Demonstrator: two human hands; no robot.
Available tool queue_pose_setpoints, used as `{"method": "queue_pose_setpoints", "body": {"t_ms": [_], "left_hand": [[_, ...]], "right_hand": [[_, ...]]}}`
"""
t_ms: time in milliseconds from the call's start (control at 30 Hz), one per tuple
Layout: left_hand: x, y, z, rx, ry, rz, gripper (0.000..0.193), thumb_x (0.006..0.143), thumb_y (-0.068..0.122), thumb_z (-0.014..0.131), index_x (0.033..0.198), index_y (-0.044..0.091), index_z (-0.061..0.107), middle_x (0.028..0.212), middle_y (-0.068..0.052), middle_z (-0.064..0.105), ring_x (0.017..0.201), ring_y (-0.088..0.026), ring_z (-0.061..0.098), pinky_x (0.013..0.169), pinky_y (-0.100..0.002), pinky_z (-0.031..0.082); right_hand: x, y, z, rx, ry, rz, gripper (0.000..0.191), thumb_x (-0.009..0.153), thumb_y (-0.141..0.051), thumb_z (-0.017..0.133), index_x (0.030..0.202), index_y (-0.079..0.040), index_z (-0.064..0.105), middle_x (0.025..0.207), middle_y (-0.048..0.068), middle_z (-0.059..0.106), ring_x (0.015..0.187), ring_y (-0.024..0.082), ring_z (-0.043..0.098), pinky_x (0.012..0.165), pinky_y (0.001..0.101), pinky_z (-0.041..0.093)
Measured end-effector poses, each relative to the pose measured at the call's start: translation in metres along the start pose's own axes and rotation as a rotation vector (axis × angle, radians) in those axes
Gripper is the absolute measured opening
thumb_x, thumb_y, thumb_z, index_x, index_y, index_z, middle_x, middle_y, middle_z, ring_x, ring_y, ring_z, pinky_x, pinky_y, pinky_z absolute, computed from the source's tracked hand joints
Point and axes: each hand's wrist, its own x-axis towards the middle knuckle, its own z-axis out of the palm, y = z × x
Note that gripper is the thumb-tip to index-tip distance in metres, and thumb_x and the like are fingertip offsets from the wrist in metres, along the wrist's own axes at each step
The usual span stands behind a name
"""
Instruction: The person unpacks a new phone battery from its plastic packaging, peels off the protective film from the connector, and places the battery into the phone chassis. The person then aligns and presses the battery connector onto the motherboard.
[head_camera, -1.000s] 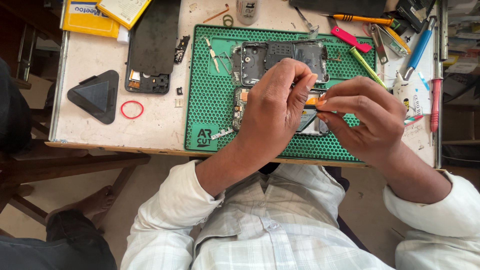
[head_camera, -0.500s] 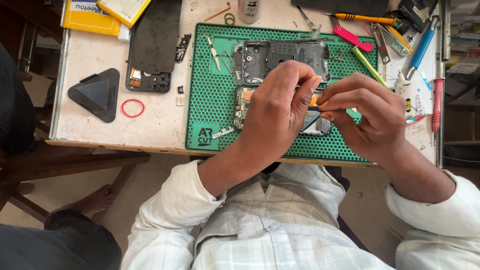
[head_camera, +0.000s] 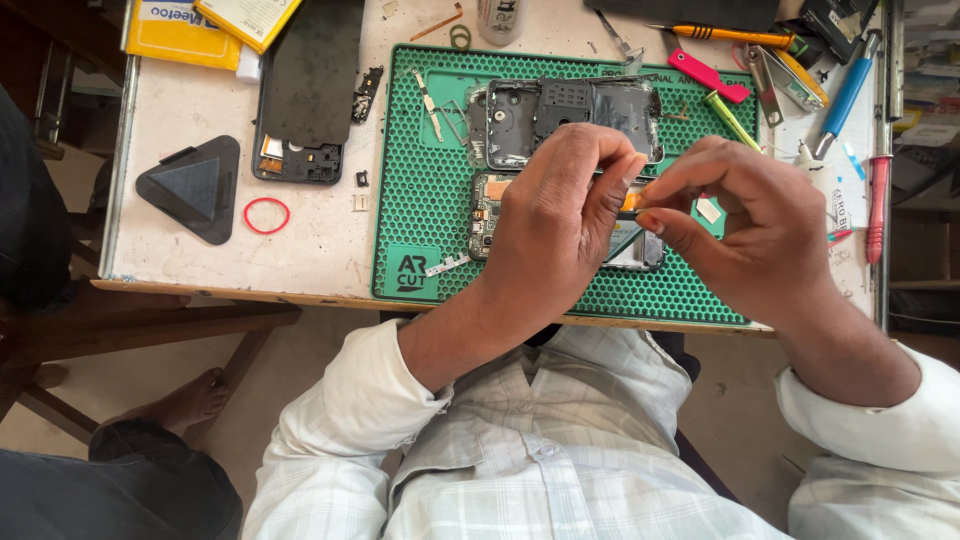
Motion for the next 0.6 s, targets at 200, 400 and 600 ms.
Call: {"method": "queue_pose_setpoints", "body": {"t_ms": [200,400,600], "left_hand": [[-0.0004,-0.0015,-0.0002,-0.015,0.012,0.001,0.011,0.113,0.010,0.062,0.112,0.001,0.056,0.098,-0.010,0.063,0.083,-0.021,0.065,0.072,-0.031,0.054],[-0.0008,-0.0047,-0.0008,-0.075,0.009,-0.098,0.012,0.111,0.013,0.063,0.108,0.003,0.058,0.093,-0.006,0.064,0.075,-0.015,0.064,0.066,-0.027,0.052],[-0.0017,-0.0083,-0.0015,-0.126,-0.006,-0.113,0.013,0.112,0.015,0.064,0.108,0.004,0.059,0.093,-0.004,0.065,0.074,-0.012,0.063,0.066,-0.025,0.051]], "right_hand": [[-0.0008,0.0033,0.0022,-0.029,0.032,-0.022,0.025,0.099,-0.003,0.077,0.116,0.004,0.060,0.100,0.012,0.069,0.089,0.012,0.065,0.078,0.0220,0.053],[0.0040,0.0007,-0.0003,-0.097,0.024,-0.063,0.024,0.097,-0.017,0.067,0.108,0.004,0.062,0.101,0.011,0.070,0.094,0.014,0.068,0.085,0.0266,0.055],[0.0060,-0.0005,-0.0006,-0.190,0.103,0.004,0.030,0.105,-0.022,0.078,0.116,0.005,0.069,0.098,0.009,0.070,0.088,0.012,0.065,0.079,0.0233,0.050]]}}
